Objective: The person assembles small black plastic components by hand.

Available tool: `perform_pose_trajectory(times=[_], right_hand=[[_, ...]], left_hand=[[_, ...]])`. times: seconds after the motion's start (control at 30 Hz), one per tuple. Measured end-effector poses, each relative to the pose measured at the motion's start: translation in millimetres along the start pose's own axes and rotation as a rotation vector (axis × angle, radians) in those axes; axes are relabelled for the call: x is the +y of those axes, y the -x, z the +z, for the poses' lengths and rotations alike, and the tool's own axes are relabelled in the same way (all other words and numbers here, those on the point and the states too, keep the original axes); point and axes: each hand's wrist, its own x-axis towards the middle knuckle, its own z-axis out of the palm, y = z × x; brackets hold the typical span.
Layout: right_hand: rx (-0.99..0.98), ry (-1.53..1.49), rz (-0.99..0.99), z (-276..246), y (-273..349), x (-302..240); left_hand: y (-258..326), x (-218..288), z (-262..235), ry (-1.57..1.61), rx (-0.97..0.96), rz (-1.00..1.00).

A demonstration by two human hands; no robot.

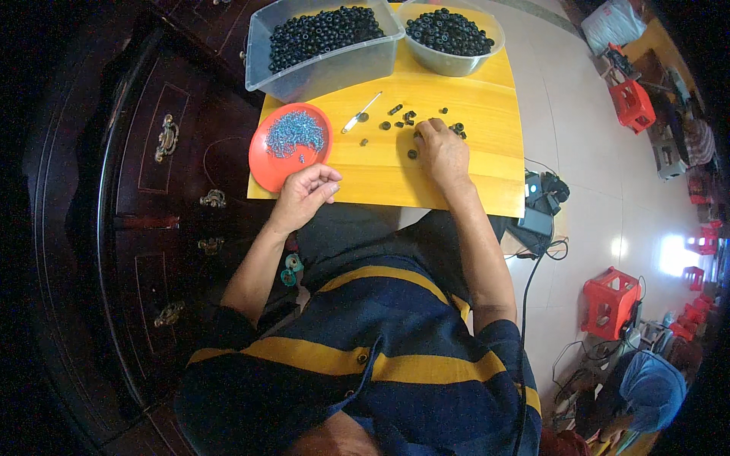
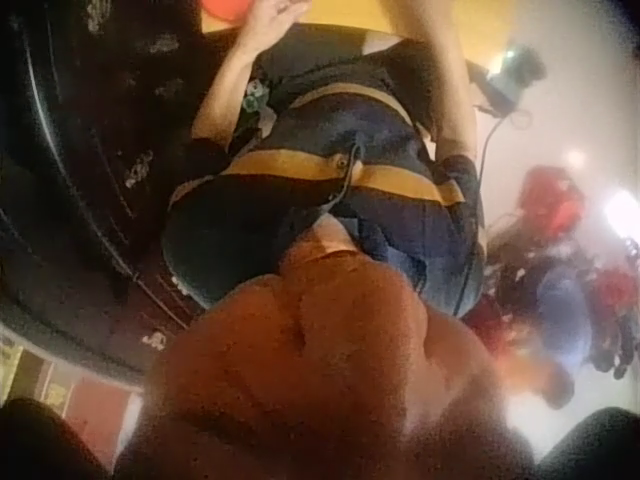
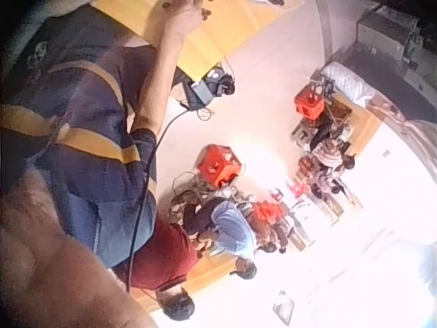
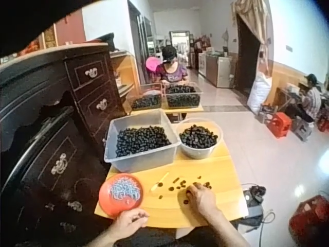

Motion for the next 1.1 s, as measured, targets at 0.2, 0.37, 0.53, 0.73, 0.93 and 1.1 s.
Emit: perform_pose_trajectory(times=[0.2,0.37,0.53,0.73,0.93,1.1], right_hand=[[0.062,-0.603,0.224,-14,25,-9],[0.063,-1.382,0.338,-6,54,-3],[0.079,-1.489,0.403,-15,69,-7],[0.015,-1.508,0.501,-25,78,-12],[-0.015,-1.596,0.382,-24,77,-13],[-0.112,-1.582,0.345,-26,77,-11]], left_hand=[[-16,5,10,0.073,-0.014,0.046],[-30,10,28,0.085,-0.102,0.045],[-48,17,52,0.072,-0.147,0.108],[-67,30,76,-0.093,-0.117,0.333],[-70,50,89,-0.155,-0.095,0.324],[-72,49,89,-0.283,-0.153,0.38]])
